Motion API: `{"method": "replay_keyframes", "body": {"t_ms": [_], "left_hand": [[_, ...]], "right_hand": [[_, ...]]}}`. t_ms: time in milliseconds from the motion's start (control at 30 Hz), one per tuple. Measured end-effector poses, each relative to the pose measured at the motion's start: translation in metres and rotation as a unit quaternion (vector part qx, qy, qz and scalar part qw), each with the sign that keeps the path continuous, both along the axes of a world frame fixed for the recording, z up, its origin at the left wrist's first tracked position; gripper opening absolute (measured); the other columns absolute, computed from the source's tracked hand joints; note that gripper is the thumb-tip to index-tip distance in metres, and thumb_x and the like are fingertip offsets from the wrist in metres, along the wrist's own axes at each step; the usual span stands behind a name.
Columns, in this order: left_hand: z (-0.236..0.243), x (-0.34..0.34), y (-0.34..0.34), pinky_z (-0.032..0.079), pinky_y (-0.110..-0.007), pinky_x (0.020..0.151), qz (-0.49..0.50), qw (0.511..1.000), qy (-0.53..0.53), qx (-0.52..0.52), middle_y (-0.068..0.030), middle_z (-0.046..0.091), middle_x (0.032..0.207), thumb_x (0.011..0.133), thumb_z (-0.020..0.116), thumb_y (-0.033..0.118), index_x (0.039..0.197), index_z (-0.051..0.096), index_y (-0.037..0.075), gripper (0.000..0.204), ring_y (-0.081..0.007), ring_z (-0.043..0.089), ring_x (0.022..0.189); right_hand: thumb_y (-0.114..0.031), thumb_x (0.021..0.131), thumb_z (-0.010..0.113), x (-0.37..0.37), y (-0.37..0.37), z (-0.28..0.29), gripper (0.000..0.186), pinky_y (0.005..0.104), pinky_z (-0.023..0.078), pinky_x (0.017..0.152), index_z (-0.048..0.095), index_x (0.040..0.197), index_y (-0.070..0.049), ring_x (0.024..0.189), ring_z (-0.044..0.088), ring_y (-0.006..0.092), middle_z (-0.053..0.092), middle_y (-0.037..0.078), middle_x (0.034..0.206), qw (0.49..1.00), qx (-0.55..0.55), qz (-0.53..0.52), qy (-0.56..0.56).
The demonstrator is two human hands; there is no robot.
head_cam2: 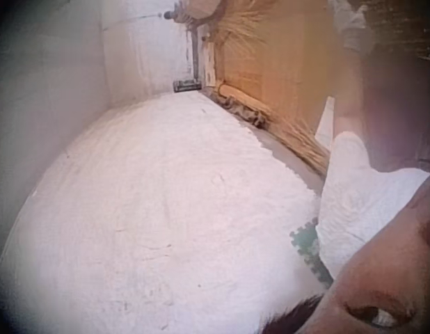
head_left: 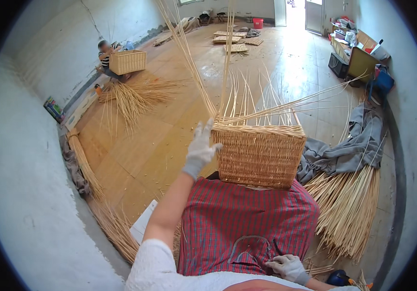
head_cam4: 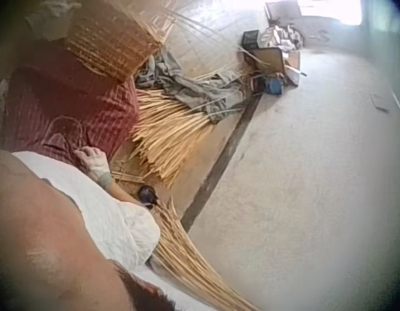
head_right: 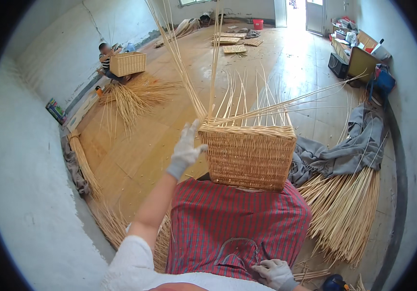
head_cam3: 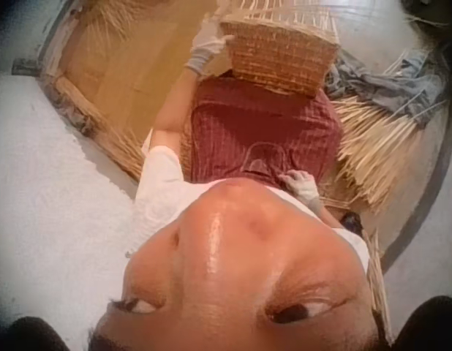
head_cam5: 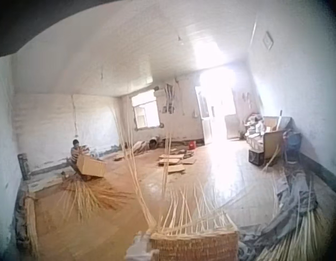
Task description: The person sits on the floor and weaves a rectangular basket using thin wooden strips. They interlace the strips by hand, occasionally using a hammer to tighten the weave and pliers to trim excess material. The basket is held on the lap during the process.
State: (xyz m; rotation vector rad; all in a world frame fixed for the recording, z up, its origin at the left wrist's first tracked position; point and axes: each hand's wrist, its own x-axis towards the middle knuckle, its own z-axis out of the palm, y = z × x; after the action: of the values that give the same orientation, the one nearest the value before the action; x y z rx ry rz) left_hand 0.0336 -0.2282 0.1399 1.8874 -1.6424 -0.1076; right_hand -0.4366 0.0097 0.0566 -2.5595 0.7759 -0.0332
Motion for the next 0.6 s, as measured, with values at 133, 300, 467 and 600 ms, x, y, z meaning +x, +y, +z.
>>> {"method": "replay_keyframes", "body": {"t_ms": [133, 300, 467, 600], "left_hand": [[-0.041, 0.038, -0.066, 0.042, -0.04, 0.114, -0.052, 0.993, 0.075, 0.074, -0.0198, 0.049, 0.147, 0.078, 0.087, 0.03, 0.145, 0.054, 0.015, 0.076, -0.036, 0.049, 0.135], [-0.045, 0.023, -0.061, 0.052, -0.036, 0.101, 0.008, 0.995, 0.091, 0.048, -0.0124, 0.06, 0.119, 0.08, 0.086, 0.017, 0.13, 0.069, 0.016, 0.053, -0.0269, 0.064, 0.108], [-0.069, 0.043, -0.001, 0.055, -0.032, 0.095, -0.026, 0.992, 0.125, -0.023, -0.0117, 0.06, 0.117, 0.081, 0.078, -0.001, 0.12, 0.076, 0.016, 0.043, -0.0248, 0.065, 0.105], [-0.066, 0.024, 0.054, 0.056, -0.034, 0.098, -0.026, 0.965, 0.252, -0.073, -0.0119, 0.059, 0.124, 0.08, 0.07, -0.014, 0.122, 0.075, 0.013, 0.05, -0.0253, 0.064, 0.114]], "right_hand": [[-0.039, 0.082, 0.076, 0.014, -0.003, 0.019, 0.047, 0.0444, 0.053, 0.089, 0.069, 0.126, -0.023, 0.102, 0.066, 0.0311, 0.07, 0.009, 0.111, 0.993, 0.108, -0.051, 0.004], [-0.016, 0.091, 0.062, 0.01, -0.049, -0.001, 0.039, 0.0335, 0.057, 0.076, 0.06, 0.13, -0.011, 0.086, 0.07, 0.0218, 0.067, 0.008, 0.099, 0.768, 0.383, -0.387, -0.337], [-0.032, 0.099, 0.065, 0.011, -0.179, 0.001, 0.041, 0.0288, 0.054, 0.059, 0.056, 0.133, -0.012, 0.079, 0.067, 0.0161, 0.064, 0.002, 0.099, 0.509, 0.478, -0.393, -0.598], [-0.018, 0.094, 0.072, 0.024, -0.254, 0.023, 0.039, 0.0238, 0.05, 0.069, 0.058, 0.13, -0.009, 0.083, 0.063, 0.0104, 0.066, 0.0, 0.098, 0.609, 0.282, -0.419, -0.611]]}}
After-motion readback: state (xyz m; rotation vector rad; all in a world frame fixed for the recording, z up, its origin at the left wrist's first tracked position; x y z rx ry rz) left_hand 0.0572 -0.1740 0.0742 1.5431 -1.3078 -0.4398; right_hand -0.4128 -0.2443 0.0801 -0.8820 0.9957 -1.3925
